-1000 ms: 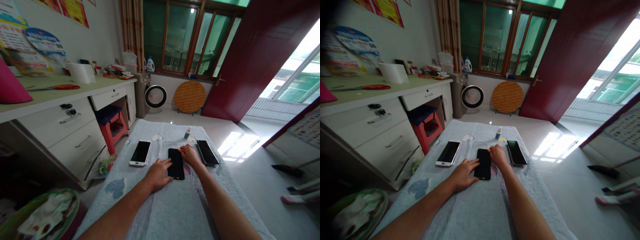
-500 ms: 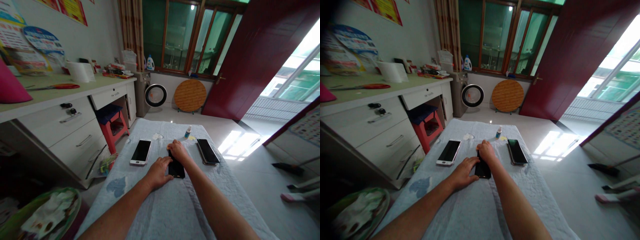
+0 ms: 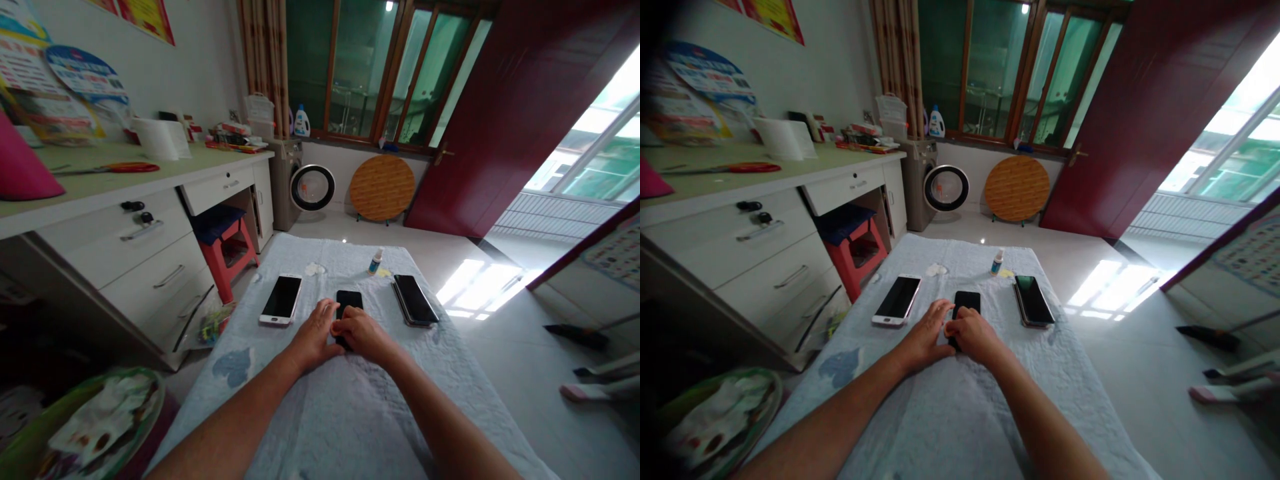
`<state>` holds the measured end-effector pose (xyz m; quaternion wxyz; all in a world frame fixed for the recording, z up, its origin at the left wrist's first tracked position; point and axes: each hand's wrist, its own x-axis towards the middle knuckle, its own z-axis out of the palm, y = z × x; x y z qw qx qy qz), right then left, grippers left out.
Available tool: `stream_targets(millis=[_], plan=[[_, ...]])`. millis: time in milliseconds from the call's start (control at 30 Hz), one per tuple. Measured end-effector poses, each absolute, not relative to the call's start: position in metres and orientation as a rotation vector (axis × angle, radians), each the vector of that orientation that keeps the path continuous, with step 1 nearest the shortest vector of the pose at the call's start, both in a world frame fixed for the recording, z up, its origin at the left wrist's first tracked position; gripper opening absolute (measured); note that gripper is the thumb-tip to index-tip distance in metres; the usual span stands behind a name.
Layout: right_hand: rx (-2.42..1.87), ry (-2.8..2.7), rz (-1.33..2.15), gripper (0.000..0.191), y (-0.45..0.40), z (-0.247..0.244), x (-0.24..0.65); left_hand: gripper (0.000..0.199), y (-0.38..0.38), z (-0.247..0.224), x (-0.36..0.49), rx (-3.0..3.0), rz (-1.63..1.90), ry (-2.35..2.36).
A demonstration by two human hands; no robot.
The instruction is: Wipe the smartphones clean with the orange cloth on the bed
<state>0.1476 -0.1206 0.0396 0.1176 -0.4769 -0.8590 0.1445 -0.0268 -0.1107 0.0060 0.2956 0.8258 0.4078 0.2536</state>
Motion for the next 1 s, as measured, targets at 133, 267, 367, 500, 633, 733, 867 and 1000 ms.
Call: stream_targets(millis=[133, 267, 367, 500, 633, 733, 867, 1000], plan=[[-1.337, -2.566, 0.473, 0.017, -0.135, 0.045, 0.149, 0.077, -0.109, 0.011, -0.027, 2.260, 0.569, 1.107], [-1.279, -2.585, 0.562, 0.017, -0.141, 0.053, 0.156, 0.065, -0.108, 0.013, -0.028, 2.322, 0.501, 1.111], [-1.269, -2.607, 0.633, 0.020, -0.143, 0.061, 0.165, 0.067, -0.109, 0.013, -0.028, 2.341, 0.491, 1.128], [-1.385, -2.564, 0.734, 0.030, -0.140, 0.065, 0.184, 0.069, -0.111, 0.017, -0.028, 2.341, 0.461, 1.155], [-1.571, -2.428, 0.685, 0.033, -0.132, 0.057, 0.198, 0.070, -0.113, 0.022, -0.027, 2.322, 0.442, 1.160], [-1.649, -2.307, 0.556, 0.031, -0.121, 0.046, 0.201, 0.069, -0.113, 0.024, -0.027, 2.310, 0.435, 1.154], [-1.704, -2.245, 0.402, 0.026, -0.097, 0.035, 0.197, 0.069, -0.113, 0.025, -0.027, 2.315, 0.445, 1.141], [-1.788, -2.232, 0.272, 0.026, -0.067, 0.034, 0.190, 0.066, -0.112, 0.024, -0.026, 2.326, 0.485, 1.128]])
